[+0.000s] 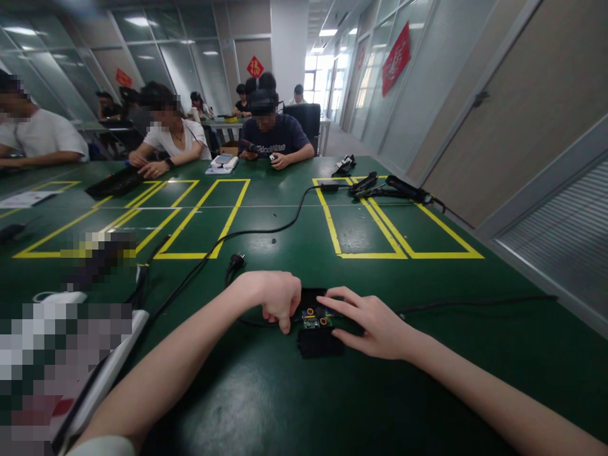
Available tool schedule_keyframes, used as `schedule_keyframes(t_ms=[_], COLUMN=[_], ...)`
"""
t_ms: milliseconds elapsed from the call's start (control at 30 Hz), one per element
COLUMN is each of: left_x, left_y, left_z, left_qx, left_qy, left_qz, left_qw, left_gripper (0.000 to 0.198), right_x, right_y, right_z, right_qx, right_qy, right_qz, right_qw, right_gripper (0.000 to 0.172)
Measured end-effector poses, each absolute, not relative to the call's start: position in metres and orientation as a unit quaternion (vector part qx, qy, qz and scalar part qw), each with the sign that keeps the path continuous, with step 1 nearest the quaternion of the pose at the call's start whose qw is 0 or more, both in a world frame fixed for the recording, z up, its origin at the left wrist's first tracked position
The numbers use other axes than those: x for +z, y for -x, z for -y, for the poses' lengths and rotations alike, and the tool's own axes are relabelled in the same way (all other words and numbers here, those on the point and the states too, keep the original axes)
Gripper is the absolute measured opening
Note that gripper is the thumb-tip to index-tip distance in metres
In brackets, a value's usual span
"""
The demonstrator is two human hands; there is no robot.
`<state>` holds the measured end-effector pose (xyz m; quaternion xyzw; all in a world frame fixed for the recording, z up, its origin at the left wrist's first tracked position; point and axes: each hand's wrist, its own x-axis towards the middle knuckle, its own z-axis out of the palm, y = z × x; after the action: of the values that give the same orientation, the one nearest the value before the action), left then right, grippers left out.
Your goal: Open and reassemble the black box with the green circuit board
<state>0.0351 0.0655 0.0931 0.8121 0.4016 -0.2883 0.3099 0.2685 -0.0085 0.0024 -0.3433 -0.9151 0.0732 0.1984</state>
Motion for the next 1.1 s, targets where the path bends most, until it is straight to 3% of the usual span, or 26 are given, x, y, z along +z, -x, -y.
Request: schedule_keyframes(t_ms=[167,333,667,867,1100], left_x=[0.103,0.110,0.080,0.076,0.083], left_y=[-0.027,-0.020,-0.037,-0.031,-0.033], left_z=[-0.065,-0.062,-0.057,-0.062,-0.065], left_qx=[-0.284,-0.268,-0.357,-0.332,-0.336], left_qy=[-0.816,-0.819,-0.769,-0.775,-0.760], left_qz=[-0.389,-0.367,-0.343,-0.327,-0.336], left_qw=[0.321,0.351,0.405,0.425,0.444], left_gripper=[0.017,0.015,0.030,0.024,0.023], right_x=[0.003,0.005,0.004,0.008,0.004], right_y=[-0.273,-0.272,-0.271,-0.269,-0.270], right_z=[0.004,0.011,0.017,0.016,0.008], right_qx=[0.077,0.093,0.119,0.165,0.114], right_qy=[0.364,0.361,0.311,0.337,0.318], right_qz=[0.897,0.893,0.923,0.912,0.919], right_qw=[0.239,0.253,0.193,0.169,0.202], right_gripper=[0.022,0.039,0.034,0.024,0.033])
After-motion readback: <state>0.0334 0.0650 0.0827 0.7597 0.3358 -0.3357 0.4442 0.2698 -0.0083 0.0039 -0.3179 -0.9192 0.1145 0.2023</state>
